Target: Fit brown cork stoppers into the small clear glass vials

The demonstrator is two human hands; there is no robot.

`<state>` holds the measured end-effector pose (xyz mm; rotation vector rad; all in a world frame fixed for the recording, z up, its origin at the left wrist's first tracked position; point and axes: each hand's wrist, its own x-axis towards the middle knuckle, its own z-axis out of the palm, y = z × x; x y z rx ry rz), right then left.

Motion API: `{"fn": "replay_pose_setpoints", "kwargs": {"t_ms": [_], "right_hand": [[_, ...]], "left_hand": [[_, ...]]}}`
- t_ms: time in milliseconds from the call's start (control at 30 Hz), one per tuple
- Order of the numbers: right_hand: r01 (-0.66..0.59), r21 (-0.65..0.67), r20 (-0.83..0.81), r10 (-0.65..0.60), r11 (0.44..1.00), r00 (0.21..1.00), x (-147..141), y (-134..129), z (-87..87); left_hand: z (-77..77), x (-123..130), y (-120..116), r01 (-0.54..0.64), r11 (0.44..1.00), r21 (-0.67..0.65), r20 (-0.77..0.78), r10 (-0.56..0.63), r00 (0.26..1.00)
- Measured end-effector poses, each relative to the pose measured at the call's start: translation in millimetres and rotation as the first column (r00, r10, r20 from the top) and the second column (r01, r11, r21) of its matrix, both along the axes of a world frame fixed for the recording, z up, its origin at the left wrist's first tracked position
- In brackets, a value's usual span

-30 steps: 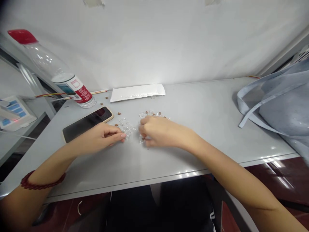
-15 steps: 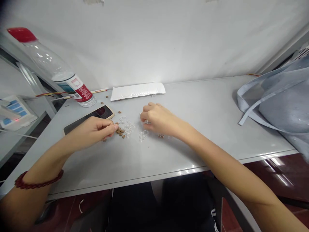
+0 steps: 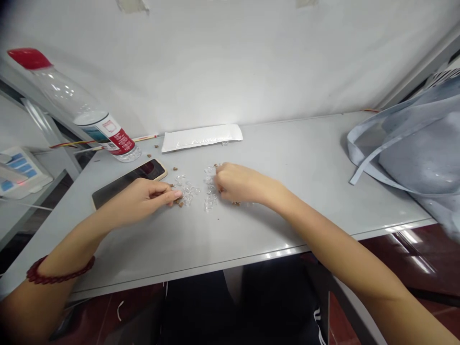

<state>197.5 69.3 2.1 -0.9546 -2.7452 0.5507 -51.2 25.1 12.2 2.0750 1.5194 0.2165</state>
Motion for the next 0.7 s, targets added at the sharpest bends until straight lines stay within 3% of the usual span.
{"fn": "replay_pose_setpoints", "kwargs": {"t_ms": [100,200,300,433,533,700], "right_hand": [[-0.050,0.049,-0.081,0.054,0.998,0.995,-11.7,-6.1,-2.0],[-0.119,0.183,-0.256,0.164,0.976,0.953,-26.4,-17.2,-1.8],[-0.153,0.271,-0.311,0.236,0.950,0.921,-34.2,-24.5,-2.8],[-0.135,0.226,-0.328,0.206,0.965,0.922,-27.9,-18.9,-3.6],[-0.117,0.193,-0.331,0.177,0.974,0.927,-23.4,-12.6,-5.2],[-0.119,0.216,-0.398,0.199,0.969,0.896,-32.0,-17.6,-9.3]], "left_hand": [[-1.5,6.1,-5.6,0.054,0.998,-0.012,0.054,-0.053,0.997],[-3.4,12.8,-11.8,0.116,0.993,-0.025,0.134,-0.111,0.985],[-4.1,16.6,-15.7,0.142,0.990,0.012,0.193,-0.141,0.971],[-2.4,14.0,-14.6,0.094,0.993,0.069,0.216,-0.107,0.970],[-1.7,11.6,-11.4,0.031,0.999,0.035,0.245,-0.038,0.969],[-3.0,15.9,-10.5,0.070,0.998,0.008,0.260,-0.069,0.963]]}}
